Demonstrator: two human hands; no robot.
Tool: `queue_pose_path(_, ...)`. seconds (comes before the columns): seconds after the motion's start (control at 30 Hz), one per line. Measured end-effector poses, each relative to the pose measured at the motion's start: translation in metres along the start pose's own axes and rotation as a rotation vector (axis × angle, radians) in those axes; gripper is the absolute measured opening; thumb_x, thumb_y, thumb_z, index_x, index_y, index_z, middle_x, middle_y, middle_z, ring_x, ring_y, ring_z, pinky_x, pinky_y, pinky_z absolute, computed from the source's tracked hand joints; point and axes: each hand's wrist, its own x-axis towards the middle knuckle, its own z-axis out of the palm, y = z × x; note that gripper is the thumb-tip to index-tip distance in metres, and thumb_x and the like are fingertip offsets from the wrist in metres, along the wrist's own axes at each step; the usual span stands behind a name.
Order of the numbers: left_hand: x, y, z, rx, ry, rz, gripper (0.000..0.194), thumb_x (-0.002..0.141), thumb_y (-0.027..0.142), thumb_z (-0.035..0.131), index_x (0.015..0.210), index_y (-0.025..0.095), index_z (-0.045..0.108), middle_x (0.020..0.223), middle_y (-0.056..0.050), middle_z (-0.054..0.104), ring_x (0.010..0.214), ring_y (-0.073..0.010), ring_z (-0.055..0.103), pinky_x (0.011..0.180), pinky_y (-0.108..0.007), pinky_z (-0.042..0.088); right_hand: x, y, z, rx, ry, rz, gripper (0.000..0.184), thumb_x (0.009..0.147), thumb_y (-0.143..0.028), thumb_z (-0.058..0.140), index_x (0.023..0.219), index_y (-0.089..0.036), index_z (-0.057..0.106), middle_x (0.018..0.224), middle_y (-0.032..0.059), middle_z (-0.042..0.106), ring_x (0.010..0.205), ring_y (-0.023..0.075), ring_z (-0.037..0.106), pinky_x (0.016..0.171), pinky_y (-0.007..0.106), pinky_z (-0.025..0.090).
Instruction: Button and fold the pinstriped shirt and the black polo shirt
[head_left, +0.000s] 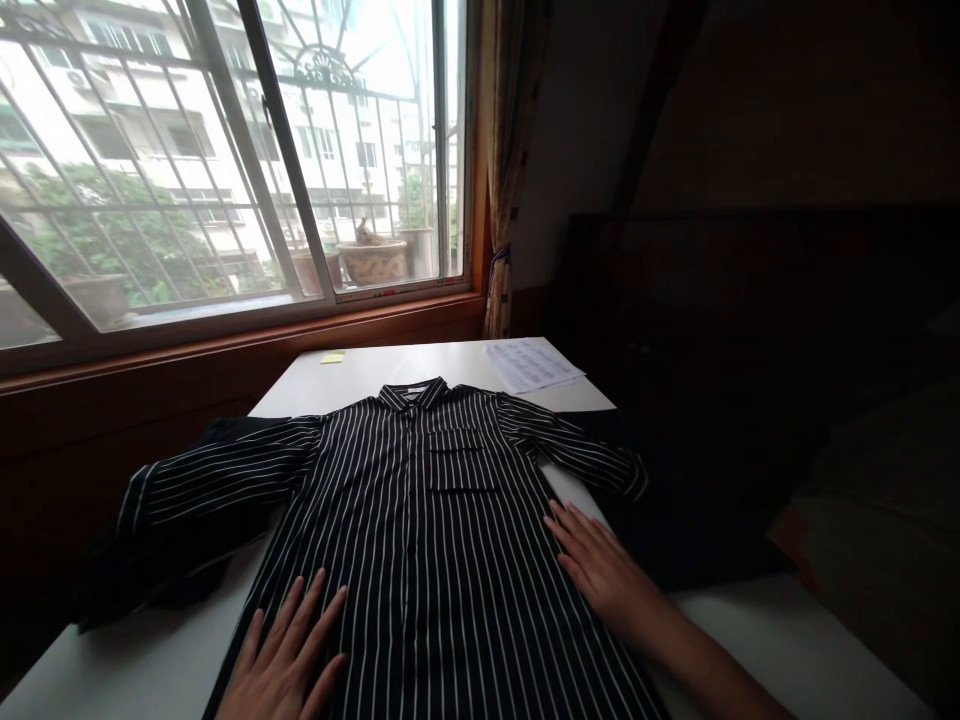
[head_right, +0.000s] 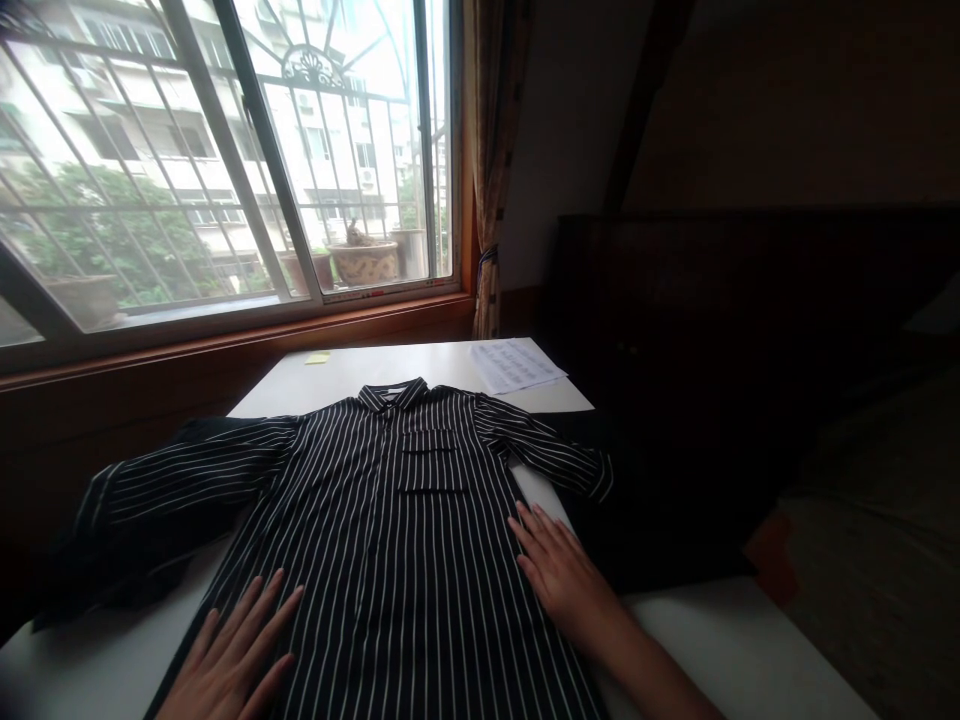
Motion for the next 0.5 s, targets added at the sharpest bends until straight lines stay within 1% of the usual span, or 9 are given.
queue_pose_path(0.1, -0.01, -0.02, 0.003, 0.011, -0.014, -0.091, 0.055, 0.1, 0.05, 0.039, 0.153, 0.04, 0.031, 0.164, -0.003, 0.026, 0.15, -0.0336, 0.026, 0.114, -0.069, 0.026, -0.007, -0.003, -0.002, 0.002, -0.003, 0.005, 0.053, 0.105, -0.044, 0.034, 0.156, -0.03, 0.035, 0.164, 0.0028, 0.028, 0.151, 0.0268, 0.026, 0.121, 0.053, 0.029)
queue_pose_path(0.17, -0.018, -0.035, 0.006, 0.011, 0.006, -0.145, 0.055, 0.1, 0.049, 0.038, 0.153, 0.037, 0.035, 0.164, -0.004, 0.027, 0.15, -0.0335, 0.026, 0.115, -0.068, 0.026, -0.01, -0.005, -0.003, 0.005, 0.004, 0.015, 0.053, 0.104, -0.045, 0.036, 0.156, -0.03, 0.036, 0.164, 0.0035, 0.029, 0.15, 0.0277, 0.028, 0.121, 0.053, 0.029)
queue_pose_path(0.23, -0.025, -0.049, 0.009, -0.026, 0.06, -0.151, 0.054, 0.099, 0.048, 0.04, 0.151, 0.035, 0.04, 0.163, -0.004, 0.031, 0.149, -0.0332, 0.031, 0.115, -0.065, 0.03, -0.012, -0.005, -0.003, 0.019, 0.036, 0.035, 0.053, 0.103, -0.046, 0.039, 0.153, -0.028, 0.042, 0.163, 0.0052, 0.032, 0.149, 0.0282, 0.031, 0.12, 0.052, 0.032)
queue_pose_path(0.3, -0.031, -0.059, 0.009, -0.094, 0.144, -0.13, 0.053, 0.097, 0.049, 0.044, 0.147, 0.034, 0.049, 0.161, -0.004, 0.037, 0.145, -0.0323, 0.039, 0.115, -0.059, 0.036, -0.012, -0.006, -0.002, 0.042, 0.094, 0.063, 0.049, 0.102, -0.044, 0.041, 0.147, -0.026, 0.05, 0.159, 0.0074, 0.039, 0.145, 0.0285, 0.038, 0.119, 0.05, 0.036)
queue_pose_path(0.4, -0.035, -0.065, 0.003, -0.19, 0.252, -0.143, 0.046, 0.094, 0.049, 0.048, 0.137, 0.034, 0.06, 0.155, -0.004, 0.045, 0.136, -0.0312, 0.05, 0.112, -0.053, 0.045, -0.014, -0.008, -0.001, 0.068, 0.186, 0.103, 0.042, 0.101, -0.038, 0.044, 0.139, -0.025, 0.057, 0.147, 0.0098, 0.053, 0.135, 0.0296, 0.05, 0.114, 0.05, 0.042)
queue_pose_path(0.5, -0.034, -0.065, -0.008, -0.279, 0.302, -0.191, 0.042, 0.093, 0.048, 0.05, 0.129, 0.033, 0.064, 0.148, -0.004, 0.05, 0.131, -0.0303, 0.055, 0.108, -0.05, 0.05, -0.019, -0.013, -0.003, 0.086, 0.231, 0.131, 0.04, 0.098, -0.033, 0.047, 0.135, -0.025, 0.058, 0.135, 0.0106, 0.06, 0.125, 0.0295, 0.057, 0.109, 0.048, 0.047)
